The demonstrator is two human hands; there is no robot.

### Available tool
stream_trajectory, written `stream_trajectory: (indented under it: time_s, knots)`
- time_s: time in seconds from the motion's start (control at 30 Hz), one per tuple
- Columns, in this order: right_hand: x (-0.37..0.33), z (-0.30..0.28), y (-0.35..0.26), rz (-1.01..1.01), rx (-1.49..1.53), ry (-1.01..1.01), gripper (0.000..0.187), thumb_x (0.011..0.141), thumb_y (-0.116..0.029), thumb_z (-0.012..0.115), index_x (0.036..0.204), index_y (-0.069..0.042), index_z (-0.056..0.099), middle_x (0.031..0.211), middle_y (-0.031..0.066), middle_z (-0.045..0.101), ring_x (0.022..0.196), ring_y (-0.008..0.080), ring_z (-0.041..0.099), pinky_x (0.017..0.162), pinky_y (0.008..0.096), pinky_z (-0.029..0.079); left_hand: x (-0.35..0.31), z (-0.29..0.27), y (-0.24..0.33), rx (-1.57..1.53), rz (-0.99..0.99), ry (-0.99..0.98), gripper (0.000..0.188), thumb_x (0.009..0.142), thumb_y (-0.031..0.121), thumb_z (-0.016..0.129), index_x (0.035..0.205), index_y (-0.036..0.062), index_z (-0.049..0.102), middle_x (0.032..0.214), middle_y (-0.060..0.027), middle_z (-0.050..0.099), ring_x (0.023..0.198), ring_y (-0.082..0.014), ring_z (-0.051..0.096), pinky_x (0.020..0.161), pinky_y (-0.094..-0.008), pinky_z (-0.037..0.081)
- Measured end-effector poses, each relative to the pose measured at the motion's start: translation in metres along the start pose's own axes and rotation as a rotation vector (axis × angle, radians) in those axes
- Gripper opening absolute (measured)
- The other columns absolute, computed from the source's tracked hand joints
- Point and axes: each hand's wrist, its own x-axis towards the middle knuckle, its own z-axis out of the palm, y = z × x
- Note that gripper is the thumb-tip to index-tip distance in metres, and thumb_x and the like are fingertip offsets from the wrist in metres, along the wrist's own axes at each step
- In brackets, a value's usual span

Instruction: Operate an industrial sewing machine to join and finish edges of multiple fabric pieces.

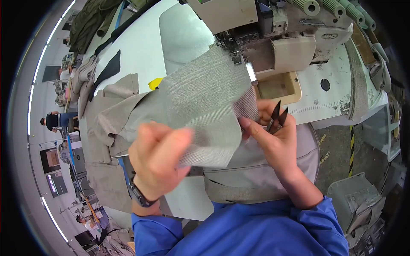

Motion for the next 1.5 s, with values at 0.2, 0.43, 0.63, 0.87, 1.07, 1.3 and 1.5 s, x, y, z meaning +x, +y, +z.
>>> stream_trajectory:
  time_s: [0.2, 0.43, 0.63, 0.87, 1.07, 1.3, 1.5]
  knots:
    - [-0.008, -0.008, 0.001, -0.079, -0.137, -0.093, 0.008, 0.085, -0.003, 0.064, 0.086, 0.001, 0.058, 0.069, -0.0022, 0.057, 0.063, 0.0022, 0.049, 0.054, 0.0176, 0.037, 0.026, -0.004, 0.011, 0.029, 0.09, -0.553, 0.02, 0.07, 0.006, 0.066, 0.089, 0.0081, 0.062, 0.068, -0.0018, 0.053, 0.065, -0.021, 0.058, 0.063, -0.032, 0.047]
    - [-0.006, -0.009, -0.004, -0.047, -0.2, -0.126, 0.004, 0.086, 0.0, 0.06, 0.086, 0.001, 0.056, 0.067, -0.0042, 0.053, 0.061, 0.001, 0.041, 0.053, 0.0172, 0.034, 0.005, 0.05, -0.003, 0.027, 0.275, -0.145, 0.006, 0.084, 0.006, 0.056, 0.086, 0.0035, 0.052, 0.103, -0.016, 0.068, 0.097, -0.0282, 0.066, 0.088, -0.0381, 0.044]
    - [0.002, -0.003, -0.006, -0.047, -0.102, -0.121, 0.007, 0.084, 0.002, 0.059, 0.091, 0.002, 0.059, 0.069, -0.0028, 0.055, 0.062, 0.0013, 0.044, 0.053, 0.0181, 0.036, 0.01, 0.05, -0.005, 0.132, 0.247, -0.143, 0.007, 0.085, 0.005, 0.056, 0.083, 0.0048, 0.049, 0.104, -0.0148, 0.068, 0.096, -0.0265, 0.067, 0.093, -0.0394, 0.04]
    - [0.012, -0.009, -0.009, -0.098, -0.233, -0.169, 0.011, 0.083, 0.003, 0.059, 0.094, 0.003, 0.061, 0.073, 0.0007, 0.059, 0.065, 0.004, 0.051, 0.058, 0.02, 0.042, 0.021, 0.061, -0.016, 0.206, 0.26, -0.092, 0.006, 0.085, 0.005, 0.056, 0.084, 0.0062, 0.051, 0.102, -0.0124, 0.068, 0.096, -0.0245, 0.067, 0.094, -0.0375, 0.039]
    - [0.02, -0.003, -0.01, -0.047, -0.094, -0.156, 0.014, 0.076, -0.001, 0.067, 0.089, 0.003, 0.063, 0.072, -0.0018, 0.057, 0.065, 0.0042, 0.052, 0.059, 0.0201, 0.047, 0.036, 0.057, -0.034, 0.302, 0.397, -0.094, 0.006, 0.081, 0.007, 0.06, 0.082, 0.0063, 0.054, 0.101, -0.0104, 0.069, 0.095, -0.0229, 0.067, 0.091, -0.0354, 0.041]
    - [0.024, -0.008, -0.013, -0.083, -0.219, -0.185, 0.011, 0.079, 0.002, 0.062, 0.09, 0.005, 0.06, 0.072, 0.0024, 0.058, 0.062, 0.0071, 0.056, 0.054, 0.0206, 0.048, 0.031, 0.056, -0.033, 0.318, 0.435, -0.098, 0.008, 0.077, 0.007, 0.062, 0.081, 0.0048, 0.055, 0.101, -0.0117, 0.068, 0.095, -0.0231, 0.067, 0.085, -0.0333, 0.046]
    - [0.019, -0.007, -0.015, 0.045, -0.116, -0.224, 0.01, 0.081, 0.005, 0.057, 0.091, 0.007, 0.058, 0.074, 0.0055, 0.059, 0.059, 0.0098, 0.057, 0.052, 0.021, 0.046, 0.025, 0.058, -0.037, 0.259, 0.383, -0.113, 0.007, 0.078, 0.01, 0.058, 0.084, 0.0081, 0.06, 0.107, -0.0107, 0.066, 0.097, -0.0201, 0.065, 0.087, -0.0331, 0.047]
